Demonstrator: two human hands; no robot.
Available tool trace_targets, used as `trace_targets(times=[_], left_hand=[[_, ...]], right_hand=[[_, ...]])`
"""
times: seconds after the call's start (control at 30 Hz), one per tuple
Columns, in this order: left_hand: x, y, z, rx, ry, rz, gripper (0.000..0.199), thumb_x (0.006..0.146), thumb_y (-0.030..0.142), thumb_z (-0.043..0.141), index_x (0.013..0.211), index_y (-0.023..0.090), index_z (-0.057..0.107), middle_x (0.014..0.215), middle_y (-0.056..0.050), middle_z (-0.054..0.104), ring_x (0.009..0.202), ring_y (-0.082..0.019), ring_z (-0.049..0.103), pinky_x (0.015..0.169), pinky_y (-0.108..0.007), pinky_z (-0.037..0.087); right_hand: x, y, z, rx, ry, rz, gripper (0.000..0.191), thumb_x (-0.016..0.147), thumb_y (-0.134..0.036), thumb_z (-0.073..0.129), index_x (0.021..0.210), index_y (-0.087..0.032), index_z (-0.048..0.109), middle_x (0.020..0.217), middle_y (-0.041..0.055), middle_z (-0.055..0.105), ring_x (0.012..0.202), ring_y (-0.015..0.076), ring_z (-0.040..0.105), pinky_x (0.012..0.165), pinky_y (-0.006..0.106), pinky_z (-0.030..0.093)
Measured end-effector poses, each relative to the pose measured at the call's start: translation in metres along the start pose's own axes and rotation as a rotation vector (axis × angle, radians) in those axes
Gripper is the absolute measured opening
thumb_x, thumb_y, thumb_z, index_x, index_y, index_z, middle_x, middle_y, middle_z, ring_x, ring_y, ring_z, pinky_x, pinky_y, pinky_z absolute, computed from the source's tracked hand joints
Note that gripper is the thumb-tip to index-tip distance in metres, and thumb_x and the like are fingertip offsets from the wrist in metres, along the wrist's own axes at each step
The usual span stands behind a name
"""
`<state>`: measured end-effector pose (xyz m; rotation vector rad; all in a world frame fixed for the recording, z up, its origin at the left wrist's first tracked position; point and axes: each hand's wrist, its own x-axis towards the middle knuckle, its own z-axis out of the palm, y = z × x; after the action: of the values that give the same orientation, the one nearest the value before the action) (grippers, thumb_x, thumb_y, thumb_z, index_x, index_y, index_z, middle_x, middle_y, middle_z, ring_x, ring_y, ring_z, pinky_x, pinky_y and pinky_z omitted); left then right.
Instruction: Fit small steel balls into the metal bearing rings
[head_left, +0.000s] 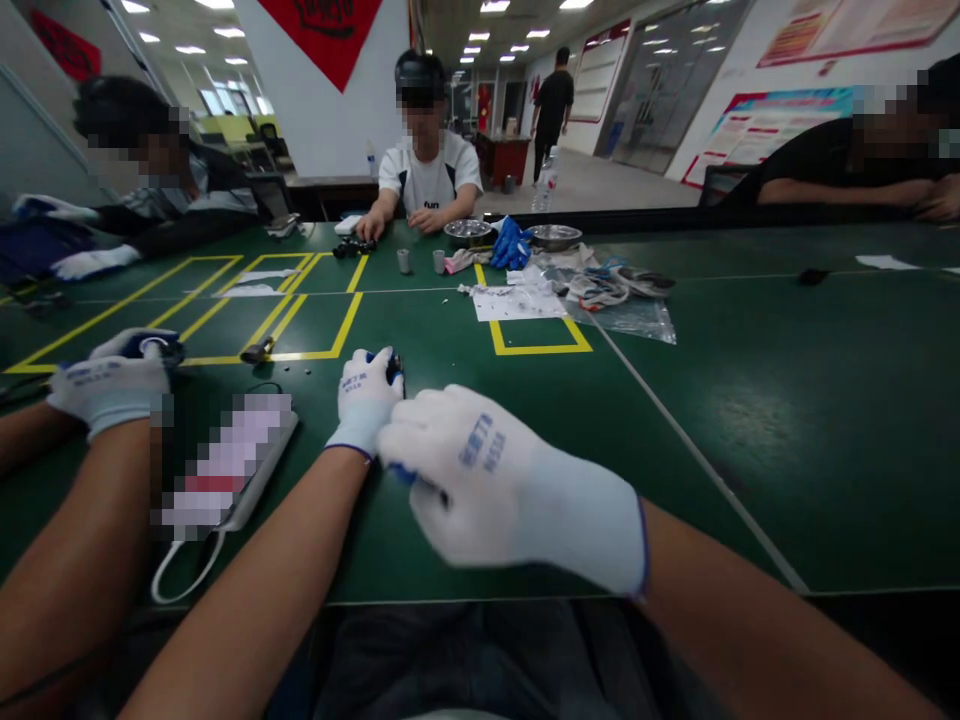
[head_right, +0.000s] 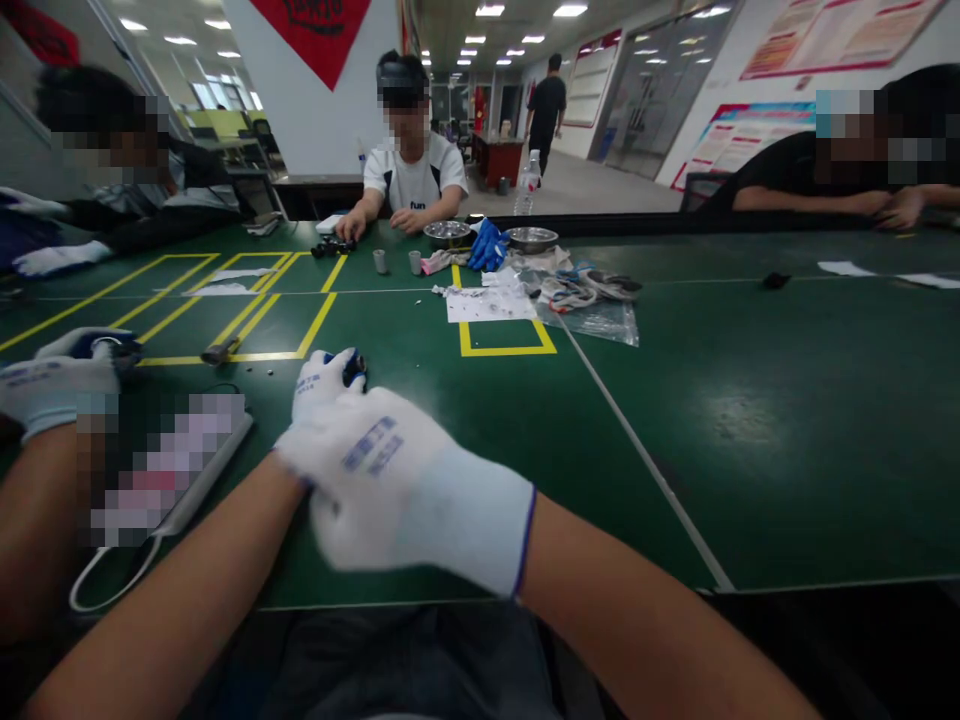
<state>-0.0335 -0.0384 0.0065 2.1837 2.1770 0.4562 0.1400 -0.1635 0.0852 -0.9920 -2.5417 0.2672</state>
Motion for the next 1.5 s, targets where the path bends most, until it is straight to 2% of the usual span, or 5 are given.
trace_targets(times=[0.2, 0.33, 0.5, 1.03, 1.5], left_hand=[[-0.002, 0.002, 0.001, 0.031, 0.030, -0.029, 0.055, 0.099, 0.032, 0.058, 0.153, 0.019, 0.058, 0.137, -0.018, 0.060, 0.126, -0.035, 0.061, 0.108, -0.044, 0.052], [-0.014, 0.005, -0.004, 0.048, 0.074, -0.078, 0.054, 0.096, 0.036, 0.062, 0.145, 0.013, 0.058, 0.136, -0.019, 0.061, 0.123, -0.035, 0.063, 0.104, -0.044, 0.053], [-0.026, 0.010, -0.007, 0.151, -0.018, -0.055, 0.040, 0.098, 0.044, 0.058, 0.123, 0.016, 0.070, 0.130, -0.020, 0.066, 0.121, -0.038, 0.063, 0.100, -0.049, 0.054], [0.000, 0.012, 0.004, 0.099, -0.047, -0.035, 0.058, 0.101, 0.055, 0.046, 0.144, 0.022, 0.065, 0.152, -0.019, 0.059, 0.141, -0.041, 0.052, 0.120, -0.058, 0.039], [0.074, 0.024, 0.022, 0.051, -0.040, -0.104, 0.066, 0.101, 0.057, 0.040, 0.150, 0.019, 0.060, 0.161, -0.021, 0.051, 0.149, -0.042, 0.044, 0.124, -0.062, 0.030]], right_hand=[[0.014, 0.096, 0.036, -0.060, 0.074, 0.478, 0.015, 0.088, -0.005, 0.056, 0.091, -0.017, 0.065, 0.100, 0.0115, 0.070, 0.093, 0.0235, 0.063, 0.085, 0.033, 0.048], [0.000, 0.123, 0.056, 0.057, 0.154, 0.559, 0.018, 0.087, -0.004, 0.054, 0.084, -0.020, 0.060, 0.092, 0.0069, 0.068, 0.088, 0.0215, 0.063, 0.080, 0.031, 0.048], [-0.002, 0.122, 0.056, 0.092, 0.126, 0.541, 0.015, 0.087, -0.007, 0.056, 0.083, -0.022, 0.058, 0.093, 0.0064, 0.067, 0.089, 0.0215, 0.063, 0.082, 0.031, 0.048], [-0.002, 0.122, 0.058, 0.071, 0.124, 0.516, 0.014, 0.087, -0.008, 0.057, 0.087, -0.021, 0.064, 0.095, 0.0068, 0.069, 0.090, 0.0217, 0.062, 0.085, 0.032, 0.048], [-0.001, 0.118, 0.056, 0.069, 0.091, 0.530, 0.014, 0.089, -0.008, 0.056, 0.087, -0.021, 0.061, 0.097, 0.0077, 0.068, 0.095, 0.0228, 0.064, 0.089, 0.034, 0.048]])
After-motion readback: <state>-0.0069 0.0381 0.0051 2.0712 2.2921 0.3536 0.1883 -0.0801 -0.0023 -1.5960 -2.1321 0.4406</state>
